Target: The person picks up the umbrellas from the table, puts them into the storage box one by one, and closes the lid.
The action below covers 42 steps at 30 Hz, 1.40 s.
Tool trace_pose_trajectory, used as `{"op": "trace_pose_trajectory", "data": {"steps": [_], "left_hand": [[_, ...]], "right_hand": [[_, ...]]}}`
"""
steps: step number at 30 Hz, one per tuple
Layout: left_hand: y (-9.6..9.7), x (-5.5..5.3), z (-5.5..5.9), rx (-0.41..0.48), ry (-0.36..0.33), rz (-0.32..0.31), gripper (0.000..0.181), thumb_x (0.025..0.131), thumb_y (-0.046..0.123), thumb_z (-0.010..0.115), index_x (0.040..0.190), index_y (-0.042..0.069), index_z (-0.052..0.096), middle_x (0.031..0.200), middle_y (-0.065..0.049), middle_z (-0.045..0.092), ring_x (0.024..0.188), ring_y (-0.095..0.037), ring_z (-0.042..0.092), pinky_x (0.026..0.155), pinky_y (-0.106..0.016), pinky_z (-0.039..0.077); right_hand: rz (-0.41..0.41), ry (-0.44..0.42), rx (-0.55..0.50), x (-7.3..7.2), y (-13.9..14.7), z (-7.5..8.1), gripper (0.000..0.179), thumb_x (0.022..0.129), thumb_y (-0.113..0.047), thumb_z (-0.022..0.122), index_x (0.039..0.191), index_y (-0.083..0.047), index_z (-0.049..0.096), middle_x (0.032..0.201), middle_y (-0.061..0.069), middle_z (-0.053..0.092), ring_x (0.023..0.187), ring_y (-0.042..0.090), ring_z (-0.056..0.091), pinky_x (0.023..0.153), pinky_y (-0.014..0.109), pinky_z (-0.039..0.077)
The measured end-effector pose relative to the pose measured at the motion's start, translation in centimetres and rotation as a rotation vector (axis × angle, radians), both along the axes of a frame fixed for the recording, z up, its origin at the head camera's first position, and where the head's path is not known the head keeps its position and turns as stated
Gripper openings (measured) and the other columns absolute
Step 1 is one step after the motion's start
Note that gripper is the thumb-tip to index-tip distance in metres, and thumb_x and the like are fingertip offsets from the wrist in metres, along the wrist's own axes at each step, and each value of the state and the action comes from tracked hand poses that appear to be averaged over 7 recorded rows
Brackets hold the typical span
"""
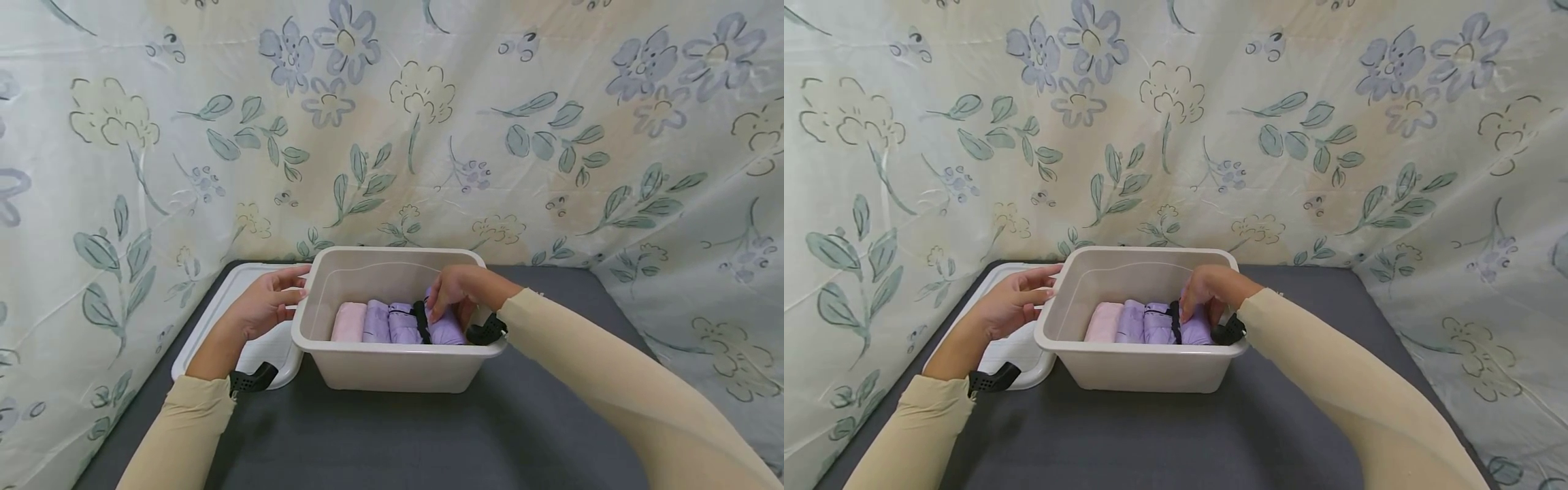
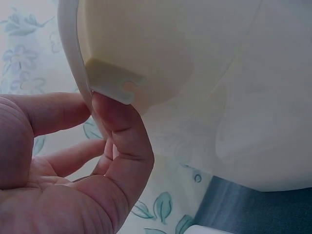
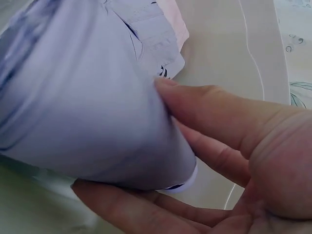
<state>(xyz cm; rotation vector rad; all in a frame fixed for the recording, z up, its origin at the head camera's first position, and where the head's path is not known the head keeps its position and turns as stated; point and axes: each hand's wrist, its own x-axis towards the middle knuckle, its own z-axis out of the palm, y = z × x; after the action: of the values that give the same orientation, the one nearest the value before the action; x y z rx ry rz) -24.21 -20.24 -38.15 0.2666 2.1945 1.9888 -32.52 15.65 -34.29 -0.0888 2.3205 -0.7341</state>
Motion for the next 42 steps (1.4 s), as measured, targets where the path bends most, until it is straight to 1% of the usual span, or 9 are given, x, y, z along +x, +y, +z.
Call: {"op": "trace_pose_trajectory", "data": {"steps": [3, 6, 11, 16, 20, 24, 31, 37, 42], "left_hand": [[0.0, 0.0, 0.0, 0.004, -0.001, -0.003, 0.064, 0.101, 0.008, 0.061, 0.159, 0.007, 0.035, 0.117, -0.005, 0.055, 0.098, -0.014, 0.068, 0.085, -0.030, 0.061], [0.0, -0.1, -0.1, 0.009, -0.002, -0.006, 0.064, 0.101, 0.008, 0.061, 0.159, 0.007, 0.034, 0.116, -0.005, 0.055, 0.098, -0.013, 0.069, 0.085, -0.030, 0.061], [-0.1, -0.1, -0.2, 0.010, -0.008, -0.007, 0.064, 0.101, 0.009, 0.061, 0.159, 0.007, 0.034, 0.116, -0.004, 0.056, 0.096, -0.013, 0.068, 0.085, -0.029, 0.061], [-0.2, 0.0, -0.2, -0.004, -0.005, 0.002, 0.065, 0.101, 0.010, 0.062, 0.160, 0.007, 0.034, 0.116, -0.004, 0.055, 0.096, -0.012, 0.067, 0.084, -0.027, 0.060], [-0.2, 0.1, -0.3, -0.012, -0.001, 0.014, 0.066, 0.101, 0.011, 0.063, 0.160, 0.007, 0.034, 0.118, -0.005, 0.053, 0.097, -0.011, 0.066, 0.085, -0.026, 0.060], [-0.1, 0.3, -0.4, -0.010, 0.017, 0.030, 0.064, 0.101, 0.012, 0.063, 0.159, 0.006, 0.035, 0.119, -0.005, 0.053, 0.098, -0.011, 0.065, 0.085, -0.026, 0.060], [0.0, 0.6, -1.0, -0.029, 0.078, 0.076, 0.059, 0.103, 0.016, 0.061, 0.156, 0.003, 0.040, 0.115, -0.001, 0.057, 0.097, -0.007, 0.065, 0.084, -0.027, 0.059], [0.4, 1.1, -1.3, -0.052, 0.104, 0.131, 0.057, 0.104, 0.020, 0.061, 0.154, 0.002, 0.043, 0.114, 0.001, 0.061, 0.099, -0.005, 0.066, 0.085, -0.024, 0.059], [0.4, 1.2, -1.4, -0.069, 0.107, 0.137, 0.056, 0.104, 0.020, 0.061, 0.154, 0.002, 0.043, 0.114, 0.001, 0.061, 0.100, -0.004, 0.066, 0.086, -0.024, 0.059]], "right_hand": [[0.021, 0.001, 0.041, 0.0, 0.0, 0.2, 0.026, 0.086, -0.005, 0.081, 0.110, -0.004, 0.073, 0.104, 0.017, 0.072, 0.089, 0.033, 0.073, 0.076, 0.049, 0.064], [0.070, 0.052, 0.110, 0.2, 0.1, 0.8, 0.024, 0.085, -0.007, 0.082, 0.108, -0.005, 0.074, 0.102, 0.016, 0.070, 0.087, 0.031, 0.074, 0.077, 0.043, 0.064], [0.122, 0.151, 0.152, 0.9, 0.5, 2.1, 0.033, 0.084, -0.012, 0.083, 0.115, -0.005, 0.073, 0.115, 0.022, 0.067, 0.089, 0.034, 0.076, 0.076, 0.038, 0.064], [0.137, 0.171, 0.084, 1.5, 1.0, 2.8, 0.037, 0.086, -0.016, 0.083, 0.119, -0.003, 0.071, 0.116, 0.020, 0.068, 0.095, 0.036, 0.076, 0.078, 0.038, 0.064], [0.128, 0.183, -0.003, 2.0, 1.4, 3.0, 0.034, 0.088, -0.015, 0.081, 0.118, -0.003, 0.070, 0.109, 0.013, 0.074, 0.100, 0.036, 0.075, 0.080, 0.039, 0.064], [0.134, 0.209, -0.103, 2.8, 2.1, 3.4, 0.035, 0.089, -0.018, 0.081, 0.119, -0.004, 0.070, 0.112, 0.014, 0.076, 0.105, 0.035, 0.073, 0.084, 0.039, 0.063], [0.154, 0.331, -0.221, 3.9, 3.9, 3.2, 0.040, 0.090, -0.025, 0.080, 0.124, -0.006, 0.070, 0.119, 0.014, 0.075, 0.095, 0.022, 0.075, 0.089, 0.041, 0.062], [0.134, 0.421, -0.310, 4.9, 5.3, 3.0, 0.041, 0.091, -0.031, 0.078, 0.125, -0.009, 0.071, 0.120, 0.012, 0.075, 0.100, 0.022, 0.075, 0.093, 0.044, 0.060], [0.129, 0.490, -0.363, 5.8, 6.2, 2.7, 0.043, 0.091, -0.033, 0.078, 0.125, -0.008, 0.071, 0.118, 0.013, 0.075, 0.099, 0.021, 0.075, 0.095, 0.046, 0.059]]}}
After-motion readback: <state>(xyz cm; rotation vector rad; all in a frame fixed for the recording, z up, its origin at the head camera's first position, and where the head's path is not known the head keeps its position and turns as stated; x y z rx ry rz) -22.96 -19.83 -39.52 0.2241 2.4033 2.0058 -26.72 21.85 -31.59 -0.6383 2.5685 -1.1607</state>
